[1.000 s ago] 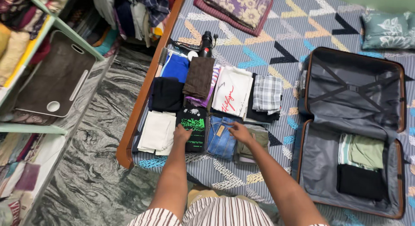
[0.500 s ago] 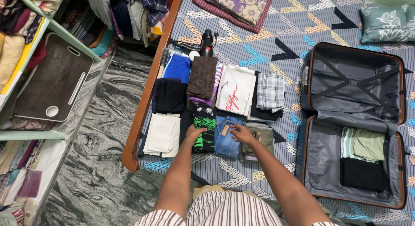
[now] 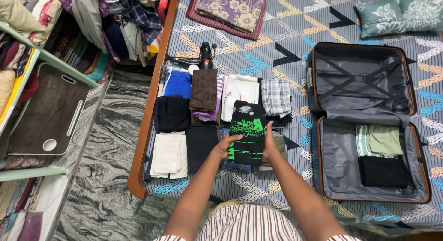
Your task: The person picks up several folded clothing items from a bed and places them into an open suitcase. The person stacks a striped shirt, a black shirt, a green shirt, and a white t-shirt inside the suitcase by hand, smoothing them down to fit.
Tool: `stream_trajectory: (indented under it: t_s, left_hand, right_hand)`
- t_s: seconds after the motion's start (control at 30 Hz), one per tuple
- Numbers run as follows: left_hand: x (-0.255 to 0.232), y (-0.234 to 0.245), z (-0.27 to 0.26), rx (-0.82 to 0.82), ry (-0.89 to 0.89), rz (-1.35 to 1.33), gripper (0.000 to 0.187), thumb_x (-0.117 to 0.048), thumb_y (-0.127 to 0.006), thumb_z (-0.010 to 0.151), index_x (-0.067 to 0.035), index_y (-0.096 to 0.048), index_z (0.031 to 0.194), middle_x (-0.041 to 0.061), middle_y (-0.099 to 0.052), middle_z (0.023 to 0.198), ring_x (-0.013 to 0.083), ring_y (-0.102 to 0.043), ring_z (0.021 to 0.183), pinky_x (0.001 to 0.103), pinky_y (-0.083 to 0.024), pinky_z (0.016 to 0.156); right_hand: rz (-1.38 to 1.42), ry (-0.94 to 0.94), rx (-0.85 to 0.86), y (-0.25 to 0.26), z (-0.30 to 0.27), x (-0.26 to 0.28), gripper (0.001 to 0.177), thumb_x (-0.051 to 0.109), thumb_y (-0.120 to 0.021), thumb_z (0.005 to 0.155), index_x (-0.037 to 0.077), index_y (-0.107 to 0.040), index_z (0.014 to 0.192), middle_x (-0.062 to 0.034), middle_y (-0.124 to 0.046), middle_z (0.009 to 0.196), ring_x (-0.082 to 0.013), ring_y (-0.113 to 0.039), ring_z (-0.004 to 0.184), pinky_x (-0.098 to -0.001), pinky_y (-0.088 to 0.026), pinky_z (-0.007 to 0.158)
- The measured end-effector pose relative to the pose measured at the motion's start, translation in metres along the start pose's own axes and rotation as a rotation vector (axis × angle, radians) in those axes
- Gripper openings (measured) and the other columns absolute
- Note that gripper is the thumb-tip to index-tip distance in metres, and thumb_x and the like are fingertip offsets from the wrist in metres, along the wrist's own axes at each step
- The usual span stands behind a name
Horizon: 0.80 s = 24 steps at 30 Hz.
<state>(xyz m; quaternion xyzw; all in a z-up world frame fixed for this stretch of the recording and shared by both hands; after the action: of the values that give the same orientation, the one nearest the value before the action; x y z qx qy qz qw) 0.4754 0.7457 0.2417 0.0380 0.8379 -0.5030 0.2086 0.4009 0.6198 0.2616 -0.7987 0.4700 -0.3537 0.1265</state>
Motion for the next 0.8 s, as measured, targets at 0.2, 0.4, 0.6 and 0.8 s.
stream_trajectory:
  t_s: [0.2, 0.4, 0.6, 0.8]
  left_hand:
    - [0.007, 0.038, -0.002, -0.146, -0.072, 0.179, 0.059, -0.01, -0.079, 0.082, 0.0, -0.055, 0.135, 0.015, -0.071, 0.117, 0.0276, -0.072, 0.103, 0.043, -0.061, 0.089]
    - [-0.004, 0.131, -0.045, -0.532, -0.198, 0.528, 0.079, -0.017, -0.086, 0.077, -0.007, -0.046, 0.144, 0.013, -0.066, 0.128, 0.0268, -0.065, 0.117, 0.041, -0.053, 0.101]
    - [-0.032, 0.177, -0.101, -0.846, -0.228, 1.196, 0.099, -0.028, -0.084, 0.082, -0.009, -0.024, 0.158, 0.023, -0.046, 0.147, 0.0405, -0.05, 0.134, 0.048, -0.041, 0.114]
    - [-0.017, 0.137, -0.106, -0.712, 0.268, 1.889, 0.102, -0.025, -0.078, 0.088, -0.038, -0.007, 0.161, 0.008, 0.009, 0.17, 0.0374, -0.017, 0.156, 0.064, -0.033, 0.114]
  right_hand:
    - [-0.246, 0.043, 0.068, 0.01, 0.021, -0.017, 0.065, 0.05, -0.072, 0.091, 0.009, -0.057, 0.139, -0.0127, -0.066, 0.133, -0.0273, -0.065, 0.118, -0.0442, -0.054, 0.101]
    - [-0.405, 0.029, 0.1, 0.0, 0.078, -0.078, 0.067, 0.028, -0.076, 0.089, 0.007, -0.042, 0.143, -0.0154, -0.064, 0.13, -0.0295, -0.066, 0.116, -0.0484, -0.055, 0.099]
    - [-0.313, -0.022, 0.214, -0.046, 0.113, -0.157, 0.073, 0.02, -0.076, 0.085, 0.011, -0.042, 0.148, -0.0093, -0.068, 0.125, -0.0268, -0.067, 0.114, -0.0441, -0.057, 0.098]
    - [-0.887, -0.093, -0.095, -0.021, 0.139, -0.145, 0.067, 0.02, -0.073, 0.092, 0.005, -0.044, 0.151, -0.0204, -0.065, 0.119, -0.0333, -0.066, 0.095, -0.0477, -0.053, 0.077]
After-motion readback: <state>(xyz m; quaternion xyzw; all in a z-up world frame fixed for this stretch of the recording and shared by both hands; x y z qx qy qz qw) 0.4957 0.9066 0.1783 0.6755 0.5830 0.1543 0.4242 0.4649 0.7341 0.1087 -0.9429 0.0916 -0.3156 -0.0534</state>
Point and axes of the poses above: each hand's wrist, its own z-axis towards the middle knuckle, its own y-axis out of the back of the hand, x = y × z, the point moved 7 cm from there along z, towards the middle knuckle
